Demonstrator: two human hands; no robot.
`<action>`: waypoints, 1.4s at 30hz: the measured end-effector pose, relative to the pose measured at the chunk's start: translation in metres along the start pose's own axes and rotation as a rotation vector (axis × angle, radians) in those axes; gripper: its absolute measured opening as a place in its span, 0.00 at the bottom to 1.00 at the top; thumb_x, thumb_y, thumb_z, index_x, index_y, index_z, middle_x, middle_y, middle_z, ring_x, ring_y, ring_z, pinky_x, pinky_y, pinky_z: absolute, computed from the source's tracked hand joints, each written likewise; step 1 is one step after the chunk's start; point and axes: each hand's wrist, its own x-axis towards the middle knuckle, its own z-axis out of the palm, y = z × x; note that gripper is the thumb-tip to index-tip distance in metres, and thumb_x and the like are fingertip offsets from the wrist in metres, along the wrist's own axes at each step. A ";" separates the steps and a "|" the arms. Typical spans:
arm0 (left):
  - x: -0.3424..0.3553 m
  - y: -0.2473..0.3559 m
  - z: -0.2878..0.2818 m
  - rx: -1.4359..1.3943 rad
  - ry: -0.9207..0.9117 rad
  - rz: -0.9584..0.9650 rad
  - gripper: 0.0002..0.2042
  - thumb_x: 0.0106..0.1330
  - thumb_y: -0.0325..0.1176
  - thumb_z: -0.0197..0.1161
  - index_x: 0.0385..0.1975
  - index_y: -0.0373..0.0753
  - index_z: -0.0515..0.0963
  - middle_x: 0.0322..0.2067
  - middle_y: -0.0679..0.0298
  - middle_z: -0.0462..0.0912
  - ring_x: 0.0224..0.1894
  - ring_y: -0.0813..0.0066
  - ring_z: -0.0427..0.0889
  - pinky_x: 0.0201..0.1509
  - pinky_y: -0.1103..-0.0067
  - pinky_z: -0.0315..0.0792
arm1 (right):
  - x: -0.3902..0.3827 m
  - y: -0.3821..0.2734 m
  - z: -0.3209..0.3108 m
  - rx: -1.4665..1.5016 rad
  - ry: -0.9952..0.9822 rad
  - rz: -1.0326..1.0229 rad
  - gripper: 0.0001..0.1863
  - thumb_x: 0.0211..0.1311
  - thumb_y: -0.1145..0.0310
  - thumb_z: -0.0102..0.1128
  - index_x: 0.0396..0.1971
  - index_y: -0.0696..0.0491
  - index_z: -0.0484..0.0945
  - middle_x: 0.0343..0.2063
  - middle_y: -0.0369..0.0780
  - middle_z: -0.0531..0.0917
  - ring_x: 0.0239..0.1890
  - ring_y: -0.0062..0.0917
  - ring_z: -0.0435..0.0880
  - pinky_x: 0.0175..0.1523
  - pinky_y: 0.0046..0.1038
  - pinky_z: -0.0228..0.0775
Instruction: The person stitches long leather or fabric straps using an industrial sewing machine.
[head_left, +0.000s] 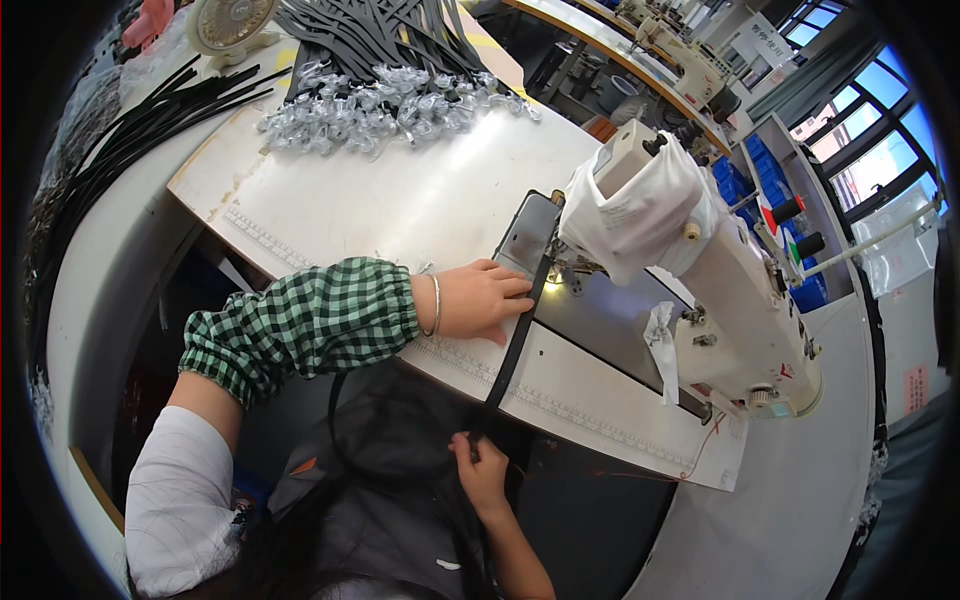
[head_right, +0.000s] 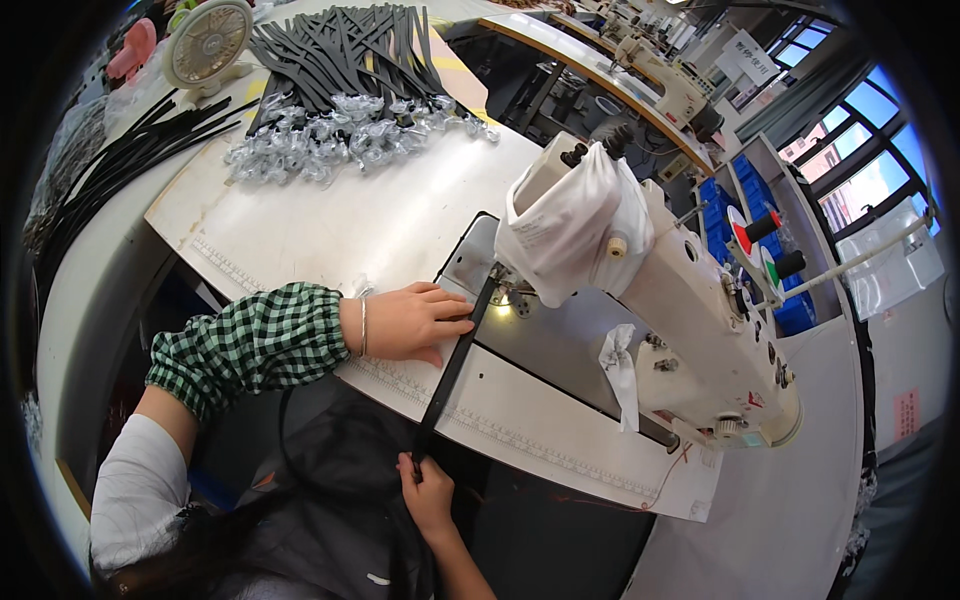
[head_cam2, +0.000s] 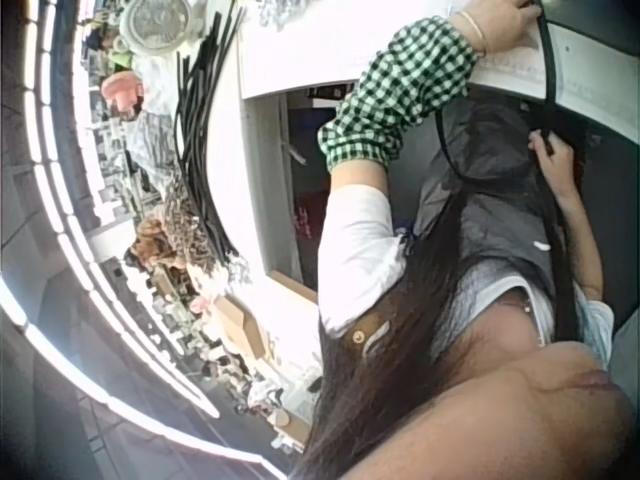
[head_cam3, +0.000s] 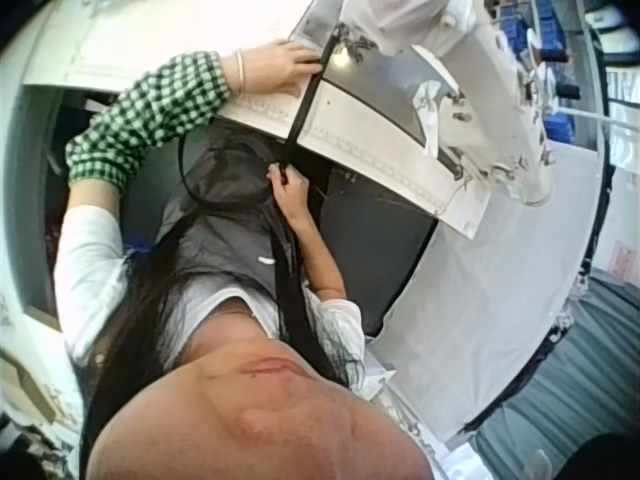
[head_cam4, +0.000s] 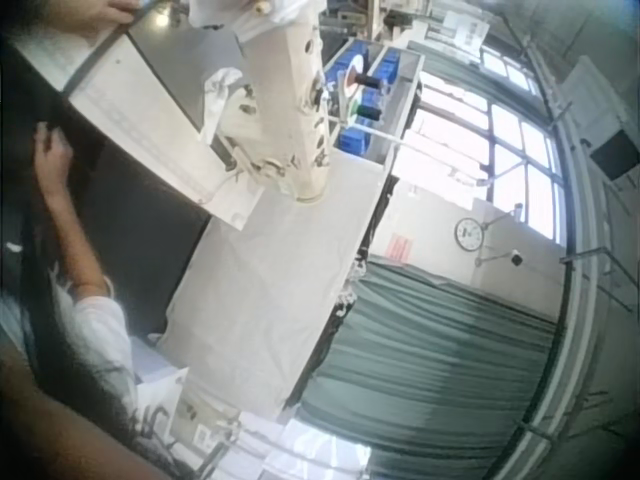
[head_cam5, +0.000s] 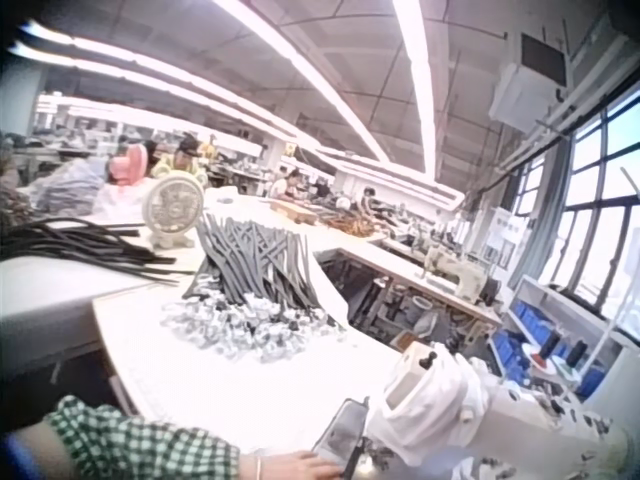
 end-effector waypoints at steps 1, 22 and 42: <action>0.001 0.001 -0.001 0.000 0.000 0.001 0.27 0.51 0.43 0.63 0.49 0.36 0.67 0.53 0.52 0.66 0.57 0.59 0.64 0.58 0.69 0.59 | 0.000 0.003 0.002 -0.036 0.019 -0.014 0.10 0.56 0.68 0.57 0.24 0.61 0.75 0.22 0.44 0.80 0.25 0.28 0.82 0.29 0.24 0.71; 0.037 -0.033 -0.012 0.017 -0.105 0.009 0.20 0.45 0.46 0.65 0.35 0.39 0.78 0.41 0.62 0.76 0.44 0.66 0.73 0.45 0.74 0.70 | -0.008 0.007 0.006 0.133 -0.323 -0.182 0.06 0.53 0.74 0.59 0.32 0.57 0.78 0.31 0.41 0.80 0.35 0.28 0.80 0.40 0.24 0.71; 0.028 -0.042 0.010 -0.056 0.264 0.245 0.14 0.46 0.42 0.64 0.27 0.38 0.78 0.29 0.68 0.76 0.36 0.71 0.73 0.39 0.76 0.69 | 0.011 -0.010 0.009 1.141 -0.489 -0.060 0.12 0.56 0.64 0.58 0.29 0.60 0.78 0.37 0.45 0.76 0.34 0.23 0.72 0.37 0.18 0.62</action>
